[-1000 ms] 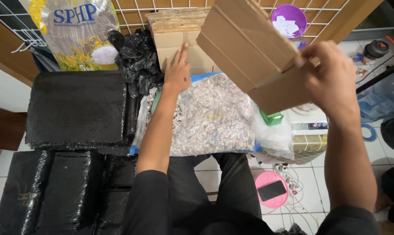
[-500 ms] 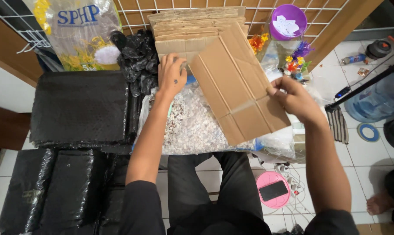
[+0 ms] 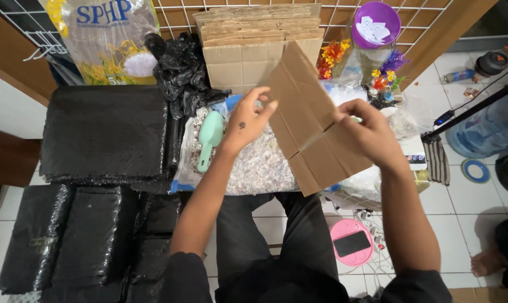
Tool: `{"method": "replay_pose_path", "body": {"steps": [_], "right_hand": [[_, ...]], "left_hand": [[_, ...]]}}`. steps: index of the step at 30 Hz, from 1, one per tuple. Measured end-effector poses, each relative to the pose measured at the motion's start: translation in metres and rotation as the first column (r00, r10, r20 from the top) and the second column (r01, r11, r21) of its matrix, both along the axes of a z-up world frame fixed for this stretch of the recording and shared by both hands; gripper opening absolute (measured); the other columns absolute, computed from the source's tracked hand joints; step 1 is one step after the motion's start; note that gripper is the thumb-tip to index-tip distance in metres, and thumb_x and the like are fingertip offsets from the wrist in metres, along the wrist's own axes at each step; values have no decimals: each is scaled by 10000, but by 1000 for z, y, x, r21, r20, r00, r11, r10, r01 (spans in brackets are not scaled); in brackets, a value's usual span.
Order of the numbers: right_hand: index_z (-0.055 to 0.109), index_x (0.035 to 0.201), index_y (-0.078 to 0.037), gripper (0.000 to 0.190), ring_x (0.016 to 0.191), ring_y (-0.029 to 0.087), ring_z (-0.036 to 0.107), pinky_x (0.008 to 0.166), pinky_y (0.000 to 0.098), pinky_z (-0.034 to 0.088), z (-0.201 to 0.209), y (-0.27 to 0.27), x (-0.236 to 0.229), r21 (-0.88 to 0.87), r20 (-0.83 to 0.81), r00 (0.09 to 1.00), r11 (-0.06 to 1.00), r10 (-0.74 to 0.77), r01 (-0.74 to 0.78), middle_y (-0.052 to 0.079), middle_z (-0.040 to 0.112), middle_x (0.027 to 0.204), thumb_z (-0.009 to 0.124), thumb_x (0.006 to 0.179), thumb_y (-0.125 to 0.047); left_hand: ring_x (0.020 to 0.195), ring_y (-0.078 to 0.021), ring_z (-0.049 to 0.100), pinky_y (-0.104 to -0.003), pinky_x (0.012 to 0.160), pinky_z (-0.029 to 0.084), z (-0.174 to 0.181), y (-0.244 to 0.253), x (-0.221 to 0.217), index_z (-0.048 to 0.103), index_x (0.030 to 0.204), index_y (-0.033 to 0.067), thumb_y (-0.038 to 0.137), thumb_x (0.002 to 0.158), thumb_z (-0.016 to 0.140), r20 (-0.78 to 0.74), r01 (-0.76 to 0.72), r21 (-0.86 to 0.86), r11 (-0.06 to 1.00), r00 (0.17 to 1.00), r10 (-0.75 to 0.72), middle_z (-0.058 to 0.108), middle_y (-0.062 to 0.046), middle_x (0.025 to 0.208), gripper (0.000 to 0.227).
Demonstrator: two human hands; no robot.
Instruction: Packing gravel into a plastic bag and then into a cardboard box for shipping
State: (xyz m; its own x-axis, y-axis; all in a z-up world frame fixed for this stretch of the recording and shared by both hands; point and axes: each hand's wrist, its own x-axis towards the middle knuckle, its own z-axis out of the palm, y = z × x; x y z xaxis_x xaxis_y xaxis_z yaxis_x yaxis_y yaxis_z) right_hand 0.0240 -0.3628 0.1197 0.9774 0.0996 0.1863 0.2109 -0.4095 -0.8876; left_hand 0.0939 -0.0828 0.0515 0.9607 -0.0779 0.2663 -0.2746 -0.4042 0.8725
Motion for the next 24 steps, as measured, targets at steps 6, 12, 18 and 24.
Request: {"method": "replay_pose_path", "body": {"steps": [6, 12, 18, 24], "right_hand": [[652, 1211, -40, 285, 958, 288, 683, 818, 488, 589, 24, 52, -19, 34, -53, 991, 992, 123, -121, 178, 650, 1076, 730, 975, -181], [572, 1274, -58, 358, 832, 238, 707, 685, 403, 615, 23, 77, -18, 108, -138, 971, 978, 195, -181, 156, 592, 1192, 700, 982, -221], [525, 1389, -58, 449, 1087, 401, 690, 806, 527, 588, 28, 63, -13, 22, -192, 963, 982, 190, -189, 178, 577, 1237, 636, 1034, -310], [687, 1298, -32, 346, 1059, 337, 694, 848, 476, 584, 31, 39, 2, -275, 10, 992, 955, 124, -117, 220, 720, 1071, 614, 967, -103]], "left_hand": [[1108, -366, 712, -494, 963, 557, 45, -7, -23, 419, 1514, 221, 786, 874, 590, -216, -92, -2, 996, 972, 89, 600, -122, 1368, 871], [1228, -431, 644, -502, 1023, 526, 54, 0, -32, 302, 1583, 171, 800, 847, 623, -237, -36, -143, 989, 971, 1, 516, -185, 1466, 1020], [1163, -427, 677, -472, 980, 567, 53, 10, -48, 354, 1559, 19, 542, 952, 668, -177, 23, -304, 952, 981, -80, 601, -277, 1337, 861], [918, -257, 768, -437, 851, 582, 64, 30, -58, 546, 1422, 65, 317, 864, 668, -172, 35, -86, 996, 984, -49, 775, -139, 883, 625]]}}
